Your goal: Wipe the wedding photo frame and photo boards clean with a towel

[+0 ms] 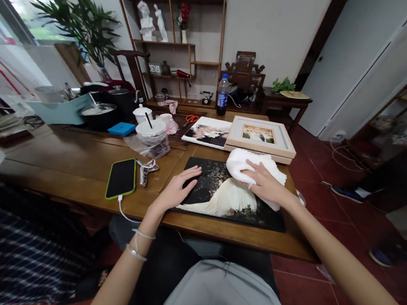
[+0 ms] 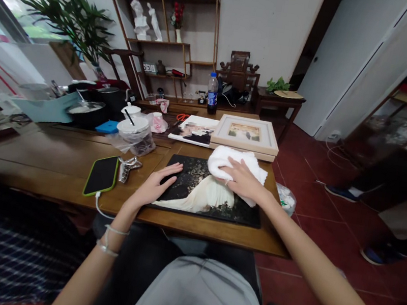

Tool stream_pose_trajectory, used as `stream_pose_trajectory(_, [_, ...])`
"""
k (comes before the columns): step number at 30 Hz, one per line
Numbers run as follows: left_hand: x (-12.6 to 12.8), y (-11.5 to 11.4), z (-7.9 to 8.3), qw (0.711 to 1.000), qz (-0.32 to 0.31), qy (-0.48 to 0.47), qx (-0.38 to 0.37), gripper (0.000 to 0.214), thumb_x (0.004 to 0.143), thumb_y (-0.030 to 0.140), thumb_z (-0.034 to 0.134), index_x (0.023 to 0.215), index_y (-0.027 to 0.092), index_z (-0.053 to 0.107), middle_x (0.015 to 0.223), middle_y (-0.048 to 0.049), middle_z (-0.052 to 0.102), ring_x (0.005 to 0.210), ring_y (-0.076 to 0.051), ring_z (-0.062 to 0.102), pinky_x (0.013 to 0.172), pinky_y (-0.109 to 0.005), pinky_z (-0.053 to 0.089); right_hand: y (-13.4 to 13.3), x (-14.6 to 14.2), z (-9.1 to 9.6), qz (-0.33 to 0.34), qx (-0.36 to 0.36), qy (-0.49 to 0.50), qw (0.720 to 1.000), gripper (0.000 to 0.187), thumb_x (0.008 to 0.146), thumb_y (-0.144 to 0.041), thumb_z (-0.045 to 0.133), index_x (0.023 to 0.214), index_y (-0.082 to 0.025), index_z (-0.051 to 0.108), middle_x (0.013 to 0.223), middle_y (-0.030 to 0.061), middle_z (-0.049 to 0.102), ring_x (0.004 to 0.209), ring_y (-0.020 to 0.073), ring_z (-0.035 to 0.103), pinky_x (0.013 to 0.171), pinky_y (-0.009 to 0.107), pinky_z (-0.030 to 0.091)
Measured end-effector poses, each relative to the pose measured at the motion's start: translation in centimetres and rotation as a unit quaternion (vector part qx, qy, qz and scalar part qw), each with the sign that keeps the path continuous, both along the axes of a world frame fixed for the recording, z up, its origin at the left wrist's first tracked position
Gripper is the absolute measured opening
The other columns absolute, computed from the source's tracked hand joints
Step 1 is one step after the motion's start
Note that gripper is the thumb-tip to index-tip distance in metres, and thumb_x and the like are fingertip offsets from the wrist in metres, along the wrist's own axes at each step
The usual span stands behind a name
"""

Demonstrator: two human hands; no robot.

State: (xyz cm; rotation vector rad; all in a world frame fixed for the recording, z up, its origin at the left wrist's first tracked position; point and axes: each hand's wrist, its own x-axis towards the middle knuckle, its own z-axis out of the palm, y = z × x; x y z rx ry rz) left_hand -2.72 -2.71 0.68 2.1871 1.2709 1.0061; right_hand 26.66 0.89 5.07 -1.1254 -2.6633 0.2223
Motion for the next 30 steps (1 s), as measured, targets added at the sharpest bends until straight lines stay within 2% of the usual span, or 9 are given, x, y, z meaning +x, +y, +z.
stream_pose_trajectory(4, [0.0,0.0,0.0,1.0,0.0,-0.001,-0.001,0.037,0.089,0.031,0.041,0.122,0.018,0.055,0.134,-0.0063,0.05,0.129,-0.017,0.039,0.11,-0.037,0.026,1.1,-0.8,-0.6,-0.031,0.041,-0.005,0.999,0.035,0.089,-0.03,0.038,0.116,-0.019,0.056,0.131,0.0099,0.05,0.134,0.0291,0.022,0.106,0.057,0.013])
stream_pose_trajectory(7, [-0.1,0.0,-0.1,1.0,0.0,-0.007,0.0,0.037,0.089,0.031,0.041,0.121,0.018,0.055,0.133,-0.0064,0.05,0.129,-0.017,0.039,0.11,-0.038,0.026,-0.3,-0.9,-0.3,-0.013,0.045,-0.018,0.999,0.036,0.086,-0.02,0.037,0.116,-0.015,0.056,0.133,0.0137,0.047,0.133,0.0282,0.024,0.106,0.056,0.015])
stream_pose_trajectory(10, [-0.1,0.0,-0.1,1.0,-0.002,-0.011,0.001,0.037,0.089,0.031,0.042,0.121,0.018,0.055,0.133,-0.0068,0.05,0.129,-0.018,0.039,0.11,-0.038,0.026,-3.6,-1.0,0.5,0.009,0.017,-0.033,0.999,0.041,0.079,-0.012,0.04,0.116,-0.015,0.056,0.133,0.0152,0.046,0.133,0.0278,0.024,0.106,0.055,0.015])
stream_pose_trajectory(16, [0.0,-0.1,0.0,1.0,-0.001,-0.013,0.004,0.037,0.089,0.031,0.042,0.12,0.019,0.056,0.132,-0.0063,0.051,0.128,-0.018,0.039,0.11,-0.039,0.027,-11.9,-1.9,2.9,0.035,-0.065,-0.054,0.996,0.051,0.066,-0.006,0.048,0.113,-0.021,0.06,0.138,0.0101,0.042,0.134,0.0268,0.023,0.109,0.05,0.015])
stream_pose_trajectory(19, [0.1,-0.1,0.1,1.0,0.0,-0.011,0.004,0.037,0.089,0.031,0.042,0.12,0.018,0.056,0.132,-0.0068,0.051,0.128,-0.018,0.04,0.11,-0.038,0.027,-13.8,-2.1,3.8,0.073,-0.104,-0.051,0.991,0.051,0.065,-0.007,0.051,0.113,-0.022,0.06,0.14,0.007,0.041,0.134,0.0255,0.021,0.11,0.046,0.015])
stream_pose_trajectory(22, [0.1,-0.1,0.1,1.0,0.0,-0.01,0.006,0.037,0.089,0.03,0.042,0.12,0.017,0.056,0.132,-0.007,0.051,0.128,-0.018,0.04,0.11,-0.038,0.027,-12.8,-1.7,3.9,0.079,-0.15,-0.034,0.985,0.043,0.071,-0.012,0.053,0.112,-0.024,0.062,0.142,0.0051,0.037,0.134,0.0265,0.022,0.109,0.045,0.019])
stream_pose_trajectory(25, [0.0,-0.1,0.0,1.0,0.0,-0.008,0.009,0.037,0.089,0.03,0.042,0.121,0.018,0.056,0.133,-0.0067,0.051,0.128,-0.018,0.039,0.11,-0.038,0.027,-9.6,-1.0,3.4,0.063,-0.215,0.002,0.974,0.036,0.084,-0.033,0.05,0.117,-0.026,0.059,0.142,0.0023,0.038,0.134,0.0281,0.021,0.107,0.045,0.023])
stream_pose_trajectory(27, [0.0,0.0,-0.1,1.0,-0.001,-0.004,0.009,0.037,0.089,0.03,0.041,0.121,0.018,0.055,0.133,-0.0068,0.051,0.128,-0.017,0.039,0.11,-0.038,0.027,-7.3,-0.8,2.9,0.046,-0.246,0.029,0.968,0.043,0.085,-0.048,0.046,0.121,-0.026,0.057,0.138,0.0018,0.043,0.134,0.0289,0.021,0.108,0.045,0.022])
stream_pose_trajectory(30, [-0.1,0.1,-0.2,1.0,-0.001,0.0,0.008,0.037,0.089,0.03,0.041,0.121,0.018,0.055,0.133,-0.0066,0.05,0.128,-0.018,0.039,0.11,-0.038,0.027,-4.0,-1.0,2.2,0.0,-0.234,0.065,0.97,0.054,0.083,-0.058,0.043,0.126,-0.027,0.053,0.138,0.0017,0.044,0.133,0.0309,0.025,0.109,0.045,0.018])
